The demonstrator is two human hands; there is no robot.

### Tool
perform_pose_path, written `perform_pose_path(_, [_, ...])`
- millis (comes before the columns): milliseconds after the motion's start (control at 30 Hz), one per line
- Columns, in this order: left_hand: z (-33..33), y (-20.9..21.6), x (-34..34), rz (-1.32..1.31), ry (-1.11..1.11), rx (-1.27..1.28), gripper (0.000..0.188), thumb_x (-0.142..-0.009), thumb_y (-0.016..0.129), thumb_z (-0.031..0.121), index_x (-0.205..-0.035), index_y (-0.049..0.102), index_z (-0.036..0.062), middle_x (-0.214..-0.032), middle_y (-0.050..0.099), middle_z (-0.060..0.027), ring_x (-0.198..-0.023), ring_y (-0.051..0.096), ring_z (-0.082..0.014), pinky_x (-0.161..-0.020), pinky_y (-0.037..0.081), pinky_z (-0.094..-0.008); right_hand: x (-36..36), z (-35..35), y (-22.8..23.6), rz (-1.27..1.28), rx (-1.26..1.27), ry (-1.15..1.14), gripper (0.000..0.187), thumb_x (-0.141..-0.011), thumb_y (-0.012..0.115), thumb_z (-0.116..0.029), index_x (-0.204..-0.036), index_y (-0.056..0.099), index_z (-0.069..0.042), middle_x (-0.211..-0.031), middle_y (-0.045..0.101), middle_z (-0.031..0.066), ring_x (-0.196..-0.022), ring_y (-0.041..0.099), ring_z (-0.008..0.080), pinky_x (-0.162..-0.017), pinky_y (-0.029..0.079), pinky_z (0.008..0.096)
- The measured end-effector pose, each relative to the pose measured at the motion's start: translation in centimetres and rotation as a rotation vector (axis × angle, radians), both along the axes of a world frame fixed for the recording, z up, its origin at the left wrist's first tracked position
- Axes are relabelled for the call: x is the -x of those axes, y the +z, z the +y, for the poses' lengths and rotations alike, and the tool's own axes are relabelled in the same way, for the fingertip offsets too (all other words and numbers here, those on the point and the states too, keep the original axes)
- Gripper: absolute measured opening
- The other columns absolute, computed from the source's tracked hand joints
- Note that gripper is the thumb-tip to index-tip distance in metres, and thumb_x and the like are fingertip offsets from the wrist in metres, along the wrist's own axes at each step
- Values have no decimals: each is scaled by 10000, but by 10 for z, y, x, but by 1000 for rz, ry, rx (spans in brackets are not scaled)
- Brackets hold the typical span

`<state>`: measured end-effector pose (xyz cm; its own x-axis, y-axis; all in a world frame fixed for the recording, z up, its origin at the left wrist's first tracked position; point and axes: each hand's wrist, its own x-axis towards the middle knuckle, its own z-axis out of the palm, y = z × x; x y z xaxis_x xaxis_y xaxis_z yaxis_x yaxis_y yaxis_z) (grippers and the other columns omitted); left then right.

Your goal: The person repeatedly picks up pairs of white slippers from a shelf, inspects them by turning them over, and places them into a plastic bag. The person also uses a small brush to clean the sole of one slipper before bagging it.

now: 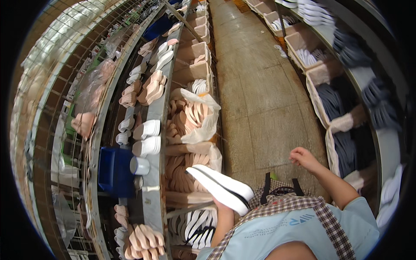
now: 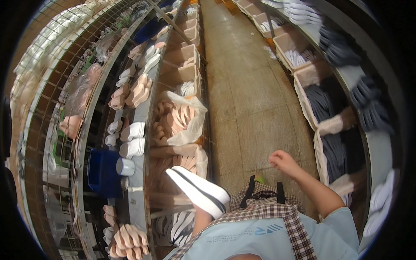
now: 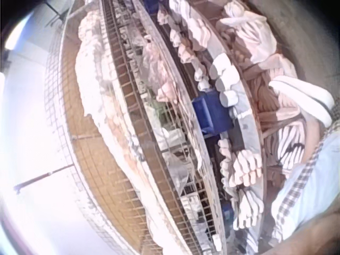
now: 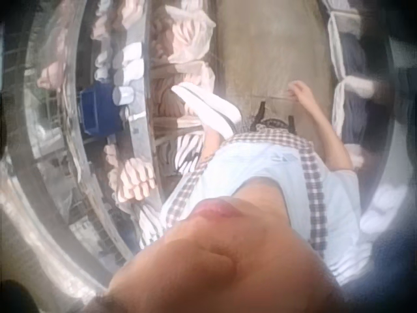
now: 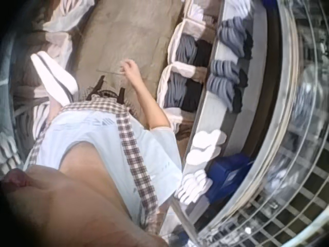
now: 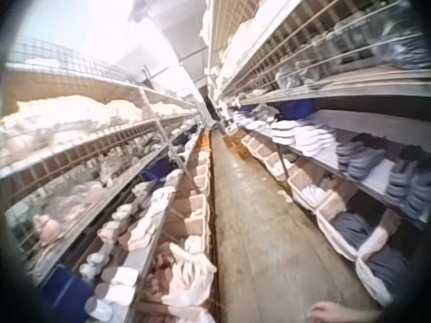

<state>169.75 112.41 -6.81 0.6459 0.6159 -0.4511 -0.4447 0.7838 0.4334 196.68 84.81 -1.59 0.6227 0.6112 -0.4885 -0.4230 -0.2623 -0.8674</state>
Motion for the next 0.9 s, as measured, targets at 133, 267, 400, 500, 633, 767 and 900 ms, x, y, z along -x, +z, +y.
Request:
perform_pose_path(133, [66,2,-102,-243,84,60,443,-933,402,346,-1192,528,9,-1144,600,-156,-1024,579,-338,-921,456,-444,-98,97,-13,-62,-114,166,243,-895,553,-281,-980,572,-54,-883,611,25,-789,575,112,-661,447,249])
perform_pose_path(267, [150,33,-255,-395,-17,56,432,-927,376,282,-1203,502,-25,-1142,597,-174,-1029,576,-351,-920,451,-464,-202,185,0,19,56,119,248,-899,560,-273,-987,568,-41,-880,607,26,-787,571,108,-653,446,253])
perform_pose_path(400, [215,70,-384,-464,-184,-32,428,-938,395,300,-1217,514,-3,-1153,596,-155,-1024,584,-318,-914,460,-437,-313,238,20,-80,-72,132,214,-892,559,-256,-990,569,-66,-896,631,27,-756,565,95,-617,431,235])
perform_pose_path(500, [271,82,-474,-562,-246,3,436,-938,395,313,-1208,526,-4,-1167,591,-164,-1057,574,-333,-942,446,-452,-391,264,17,-136,-3,35,190,-889,552,-232,-986,567,-69,-893,630,30,-746,570,100,-612,433,244])
perform_pose_path(633, [339,66,-569,-566,-206,-55,433,-926,420,329,-1191,542,8,-1136,607,-160,-1031,585,-343,-933,448,-463,-496,304,-20,43,121,-139,174,-860,563,-191,-978,572,-62,-837,613,25,-744,568,111,-600,433,249])
perform_pose_path(767, [391,47,-635,-323,-30,-137,447,-905,431,393,-1149,562,42,-1018,637,-132,-947,604,-344,-894,448,-530,-625,369,-43,-38,237,32,132,-848,562,-179,-939,571,-84,-828,613,14,-709,561,97,-577,415,239])
perform_pose_path(900, [446,64,-688,-209,111,-264,441,-894,441,434,-1097,578,68,-963,623,-115,-911,593,-310,-907,428,-524,-751,508,-24,-222,61,253,128,-834,568,-152,-918,577,-56,-778,586,15,-648,518,96,-577,414,254])
